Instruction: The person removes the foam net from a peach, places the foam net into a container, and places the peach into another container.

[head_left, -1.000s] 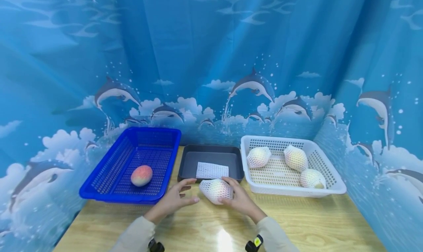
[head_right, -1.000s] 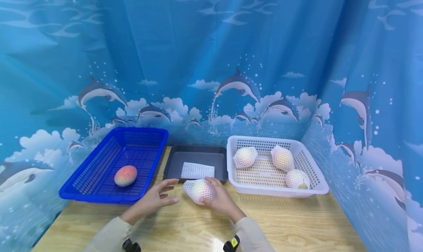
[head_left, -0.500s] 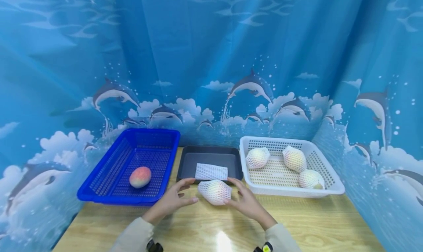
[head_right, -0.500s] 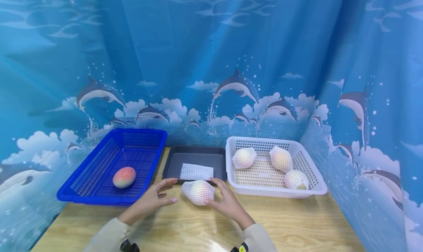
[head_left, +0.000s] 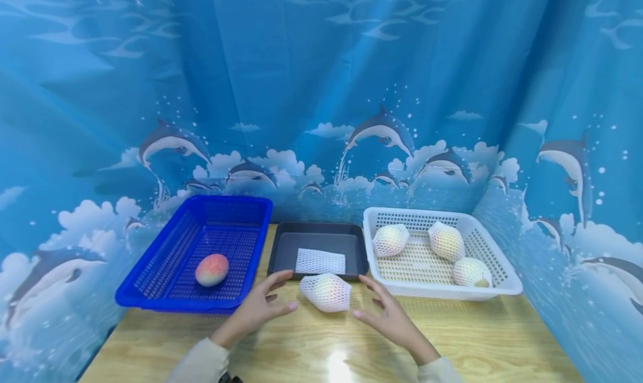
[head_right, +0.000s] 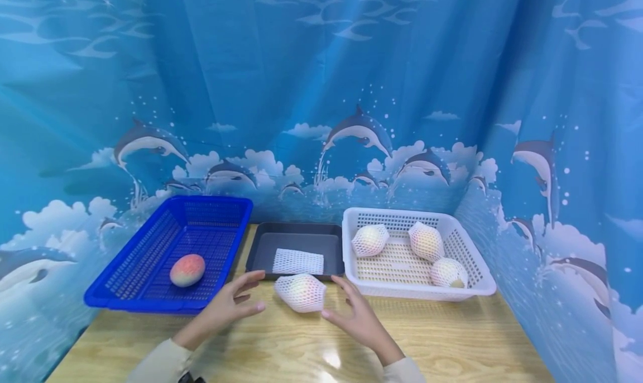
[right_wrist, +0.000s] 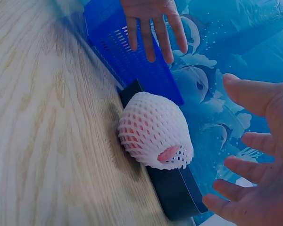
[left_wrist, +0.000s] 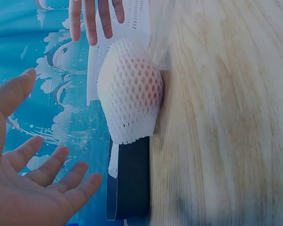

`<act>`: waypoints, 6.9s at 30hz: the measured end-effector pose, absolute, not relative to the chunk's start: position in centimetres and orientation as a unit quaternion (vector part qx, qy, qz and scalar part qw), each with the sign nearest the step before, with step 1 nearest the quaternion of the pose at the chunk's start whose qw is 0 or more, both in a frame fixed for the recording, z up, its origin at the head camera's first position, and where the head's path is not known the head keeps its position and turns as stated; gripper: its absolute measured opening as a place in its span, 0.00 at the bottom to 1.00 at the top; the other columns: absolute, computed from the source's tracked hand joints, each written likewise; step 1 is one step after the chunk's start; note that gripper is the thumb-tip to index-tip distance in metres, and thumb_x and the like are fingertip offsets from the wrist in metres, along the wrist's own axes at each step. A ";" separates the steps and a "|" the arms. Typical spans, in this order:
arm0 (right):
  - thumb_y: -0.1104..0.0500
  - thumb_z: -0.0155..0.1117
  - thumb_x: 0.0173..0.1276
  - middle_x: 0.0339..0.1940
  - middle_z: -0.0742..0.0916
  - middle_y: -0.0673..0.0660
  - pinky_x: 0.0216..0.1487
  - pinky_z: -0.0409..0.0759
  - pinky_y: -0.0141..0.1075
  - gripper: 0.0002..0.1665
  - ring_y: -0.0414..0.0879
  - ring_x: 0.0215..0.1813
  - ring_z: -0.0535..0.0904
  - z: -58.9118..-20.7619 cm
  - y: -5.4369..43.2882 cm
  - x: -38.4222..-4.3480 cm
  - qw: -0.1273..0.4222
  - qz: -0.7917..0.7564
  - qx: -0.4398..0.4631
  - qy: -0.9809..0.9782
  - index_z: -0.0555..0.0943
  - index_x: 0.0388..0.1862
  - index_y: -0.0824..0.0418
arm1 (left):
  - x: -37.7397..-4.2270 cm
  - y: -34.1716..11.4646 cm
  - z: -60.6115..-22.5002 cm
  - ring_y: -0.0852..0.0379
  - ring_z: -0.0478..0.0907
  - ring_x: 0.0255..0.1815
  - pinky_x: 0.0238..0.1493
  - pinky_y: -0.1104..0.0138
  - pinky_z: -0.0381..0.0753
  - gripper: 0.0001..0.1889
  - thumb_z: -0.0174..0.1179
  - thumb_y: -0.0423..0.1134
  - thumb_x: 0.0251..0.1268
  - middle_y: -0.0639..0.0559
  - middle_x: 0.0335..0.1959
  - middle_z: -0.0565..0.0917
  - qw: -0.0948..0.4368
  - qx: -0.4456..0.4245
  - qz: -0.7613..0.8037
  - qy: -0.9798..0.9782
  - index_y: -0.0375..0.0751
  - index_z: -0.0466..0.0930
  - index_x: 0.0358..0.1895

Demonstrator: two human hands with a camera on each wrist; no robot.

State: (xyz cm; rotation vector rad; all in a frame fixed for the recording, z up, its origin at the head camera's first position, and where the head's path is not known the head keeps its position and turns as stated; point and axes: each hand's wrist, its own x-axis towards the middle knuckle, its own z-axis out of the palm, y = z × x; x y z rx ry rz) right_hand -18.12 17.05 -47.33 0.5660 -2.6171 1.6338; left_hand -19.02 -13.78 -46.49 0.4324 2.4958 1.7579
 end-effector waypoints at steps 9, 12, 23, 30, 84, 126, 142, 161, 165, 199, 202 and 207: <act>0.56 0.70 0.60 0.72 0.67 0.63 0.65 0.67 0.61 0.44 0.67 0.70 0.62 -48.4 18.4 -17.8 0.009 0.528 0.165 -0.833 0.62 0.73 0.56 | -18.5 -14.1 -46.8 0.36 0.63 0.68 0.65 0.43 0.67 0.38 0.73 0.38 0.50 0.40 0.68 0.68 0.002 0.135 0.578 0.805 0.42 0.67 0.67; 0.56 0.71 0.60 0.72 0.66 0.63 0.65 0.66 0.61 0.44 0.67 0.70 0.61 -48.6 18.5 -17.8 0.008 0.534 0.162 -0.830 0.62 0.72 0.56 | -18.5 -14.2 -46.8 0.36 0.62 0.69 0.66 0.44 0.67 0.38 0.73 0.39 0.50 0.39 0.69 0.67 0.004 0.124 0.578 0.806 0.44 0.68 0.67; 0.57 0.72 0.59 0.72 0.67 0.64 0.64 0.68 0.61 0.44 0.67 0.69 0.63 -48.8 18.5 -18.0 0.015 0.537 0.168 -0.826 0.63 0.72 0.59 | -18.7 -14.4 -47.2 0.36 0.63 0.68 0.65 0.45 0.68 0.38 0.74 0.39 0.49 0.38 0.68 0.67 0.003 0.112 0.568 0.815 0.46 0.68 0.67; 0.57 0.71 0.59 0.72 0.67 0.64 0.64 0.68 0.60 0.45 0.67 0.69 0.63 -48.8 18.5 -18.0 0.016 0.536 0.171 -0.827 0.62 0.72 0.63 | -18.8 -14.2 -47.2 0.35 0.64 0.68 0.65 0.44 0.68 0.38 0.73 0.38 0.50 0.38 0.68 0.67 0.003 0.109 0.566 0.817 0.45 0.68 0.67; 0.55 0.74 0.54 0.69 0.68 0.68 0.68 0.60 0.63 0.48 0.66 0.69 0.64 -50.4 11.9 -23.1 -0.003 0.447 0.246 -0.860 0.63 0.71 0.65 | -19.3 -13.3 -47.9 0.33 0.65 0.66 0.63 0.43 0.70 0.38 0.72 0.42 0.52 0.36 0.66 0.69 0.028 0.134 0.545 0.827 0.41 0.67 0.68; 0.61 0.78 0.46 0.65 0.71 0.68 0.67 0.65 0.60 0.48 0.65 0.65 0.68 -52.0 11.2 -22.9 0.046 0.442 0.205 -0.872 0.66 0.67 0.66 | -19.1 -13.0 -47.9 0.34 0.65 0.66 0.63 0.44 0.70 0.37 0.72 0.40 0.51 0.37 0.67 0.69 0.037 0.142 0.550 0.822 0.42 0.67 0.67; 0.62 0.79 0.42 0.63 0.74 0.67 0.64 0.68 0.61 0.49 0.64 0.63 0.70 -50.0 12.2 -22.0 0.075 0.471 0.197 -0.857 0.69 0.66 0.65 | -19.3 -12.9 -46.9 0.38 0.67 0.65 0.64 0.44 0.69 0.34 0.70 0.45 0.55 0.39 0.65 0.71 0.024 0.103 0.561 0.821 0.42 0.69 0.65; 0.60 0.80 0.42 0.63 0.75 0.62 0.63 0.70 0.61 0.48 0.61 0.62 0.72 -47.3 13.2 -20.4 0.077 0.501 0.212 -0.836 0.71 0.66 0.58 | -19.9 -12.3 -45.8 0.40 0.71 0.63 0.63 0.47 0.71 0.23 0.65 0.36 0.61 0.41 0.60 0.77 -0.012 0.104 0.589 0.802 0.35 0.75 0.60; 0.59 0.80 0.43 0.64 0.75 0.61 0.62 0.71 0.59 0.48 0.59 0.63 0.72 -47.0 13.4 -20.3 0.079 0.502 0.221 -0.832 0.71 0.66 0.57 | -19.8 -12.4 -45.6 0.42 0.72 0.62 0.65 0.50 0.70 0.22 0.65 0.35 0.61 0.43 0.59 0.78 -0.016 0.105 0.603 0.791 0.35 0.75 0.59; 0.55 0.78 0.49 0.67 0.72 0.60 0.64 0.70 0.54 0.46 0.57 0.66 0.68 -44.5 14.1 -19.3 0.065 0.500 0.287 -0.815 0.69 0.68 0.56 | -20.3 -11.3 -44.2 0.62 0.81 0.36 0.39 0.71 0.85 0.05 0.63 0.26 0.58 0.40 0.37 0.84 0.004 0.175 0.614 0.770 0.28 0.81 0.38; 0.55 0.78 0.49 0.67 0.73 0.60 0.65 0.69 0.53 0.46 0.56 0.65 0.68 -44.4 14.0 -19.3 0.065 0.499 0.285 -0.816 0.69 0.68 0.56 | -20.2 -11.3 -44.1 0.61 0.82 0.37 0.40 0.70 0.85 0.08 0.63 0.25 0.57 0.37 0.39 0.84 0.014 0.193 0.616 0.763 0.26 0.81 0.40; 0.55 0.78 0.49 0.67 0.73 0.60 0.64 0.69 0.55 0.46 0.56 0.65 0.68 -44.4 13.8 -19.3 0.067 0.497 0.285 -0.816 0.69 0.68 0.56 | -20.1 -11.3 -43.9 0.48 0.84 0.44 0.45 0.68 0.84 0.15 0.61 0.22 0.57 0.29 0.46 0.82 0.026 0.193 0.635 0.747 0.21 0.77 0.48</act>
